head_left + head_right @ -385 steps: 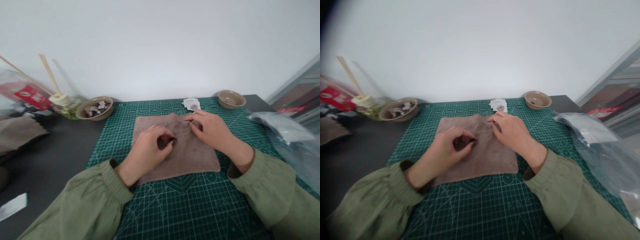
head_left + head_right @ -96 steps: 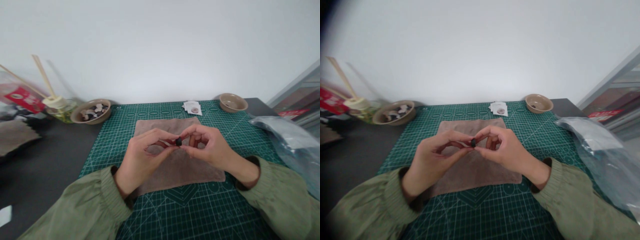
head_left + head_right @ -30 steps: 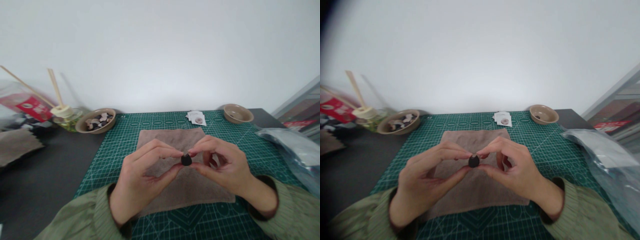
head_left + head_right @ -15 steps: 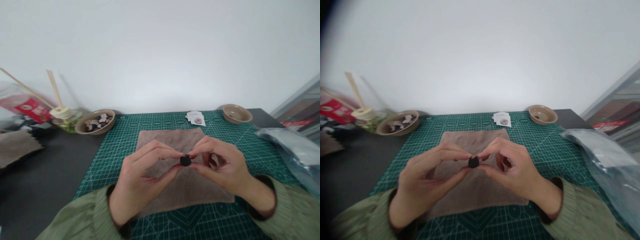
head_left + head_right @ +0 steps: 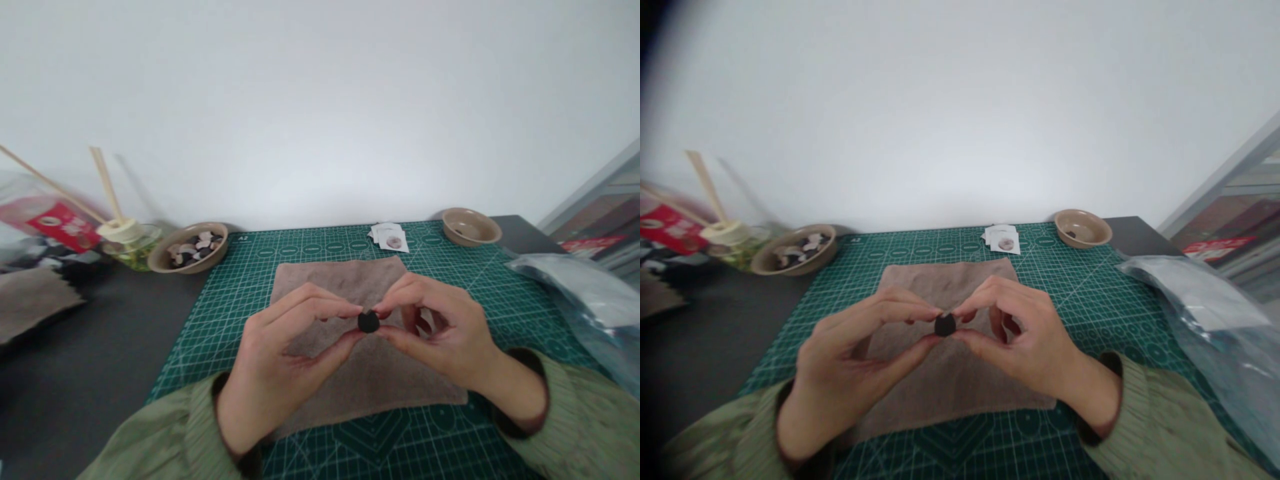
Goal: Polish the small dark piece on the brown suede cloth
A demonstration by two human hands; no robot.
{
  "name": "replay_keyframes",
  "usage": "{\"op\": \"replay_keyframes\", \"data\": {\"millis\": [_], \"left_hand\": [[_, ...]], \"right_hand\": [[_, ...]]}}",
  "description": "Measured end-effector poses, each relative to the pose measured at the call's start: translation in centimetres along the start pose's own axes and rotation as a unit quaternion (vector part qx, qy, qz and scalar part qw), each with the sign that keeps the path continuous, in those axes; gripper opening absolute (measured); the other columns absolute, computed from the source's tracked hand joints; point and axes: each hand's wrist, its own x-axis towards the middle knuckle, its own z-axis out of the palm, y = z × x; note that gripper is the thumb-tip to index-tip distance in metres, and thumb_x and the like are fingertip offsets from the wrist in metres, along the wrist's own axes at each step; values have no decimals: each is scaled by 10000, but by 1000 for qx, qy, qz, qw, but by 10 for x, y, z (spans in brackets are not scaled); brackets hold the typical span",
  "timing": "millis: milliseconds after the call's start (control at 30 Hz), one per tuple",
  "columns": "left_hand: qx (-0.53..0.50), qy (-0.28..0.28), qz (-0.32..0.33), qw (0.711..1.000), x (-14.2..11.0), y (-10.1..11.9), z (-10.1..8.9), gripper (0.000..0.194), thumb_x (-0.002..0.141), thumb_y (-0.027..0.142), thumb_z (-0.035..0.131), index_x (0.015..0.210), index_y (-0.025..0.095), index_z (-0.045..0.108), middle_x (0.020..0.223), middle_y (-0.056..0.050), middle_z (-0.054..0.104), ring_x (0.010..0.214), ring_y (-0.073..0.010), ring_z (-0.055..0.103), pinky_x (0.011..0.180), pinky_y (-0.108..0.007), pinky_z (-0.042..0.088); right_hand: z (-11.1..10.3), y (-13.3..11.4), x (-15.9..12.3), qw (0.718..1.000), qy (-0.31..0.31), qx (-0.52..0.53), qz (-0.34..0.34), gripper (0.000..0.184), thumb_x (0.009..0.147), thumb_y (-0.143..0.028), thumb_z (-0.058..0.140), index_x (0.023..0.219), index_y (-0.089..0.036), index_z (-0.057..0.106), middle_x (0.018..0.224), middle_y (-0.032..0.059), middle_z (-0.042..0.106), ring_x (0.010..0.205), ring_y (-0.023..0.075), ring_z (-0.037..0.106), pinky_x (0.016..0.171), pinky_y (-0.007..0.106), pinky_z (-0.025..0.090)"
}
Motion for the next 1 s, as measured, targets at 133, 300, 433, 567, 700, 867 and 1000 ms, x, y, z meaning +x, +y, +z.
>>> {"op": "replay_keyframes", "data": {"millis": [133,300,433,567,700,867,1000], "left_hand": [[12,4,-4,1000,2,1,0,256,902,102,862,1105,237,788,1023,-7,827,924,-146,788,830,-266,632],[14,3,1,1000,3,1,0,238,903,111,864,1091,232,782,1008,-1,827,922,-140,784,841,-256,625],[19,-6,-13,1000,1,0,0,237,907,111,861,1091,235,780,1019,0,825,933,-144,782,850,-262,620],[22,-16,-24,999,0,1,0,241,907,117,861,1100,236,779,1042,6,825,949,-138,776,867,-250,608],[44,-24,-34,998,1,1,0,253,908,132,858,1113,259,783,1029,29,829,895,-134,758,823,-243,601],[94,-61,-74,991,-2,-11,3,294,944,143,817,1189,297,769,1075,34,820,964,-168,767,884,-288,616],[163,-128,-72,976,-7,-24,7,376,1000,161,732,1357,273,696,1363,-32,760,1307,-238,697,1141,-412,566]], "right_hand": [[0,0,0,1000,-4,4,0,294,856,-167,911,1112,-225,779,947,5,771,566,74,521,505,225,429],[-1,0,0,1000,-6,3,0,320,859,-138,896,1147,-216,780,958,0,774,570,65,515,506,220,419],[0,0,0,1000,-10,1,2,288,878,-162,883,1140,-219,780,959,-4,772,571,62,519,496,217,402],[0,1,-1,1000,-22,3,13,261,891,-204,883,1129,-231,778,941,-15,756,590,67,528,507,219,402],[0,2,-2,998,-32,-8,46,246,906,-276,885,1122,-249,770,904,-33,731,585,69,515,502,221,388],[2,10,-2,992,-62,-83,68,174,952,-241,823,1114,-239,759,886,-41,738,574,77,541,562,234,443],[5,20,-4,981,-126,-143,47,236,957,-68,722,1127,-228,755,1078,-4,793,819,130,719,766,260,543]]}}
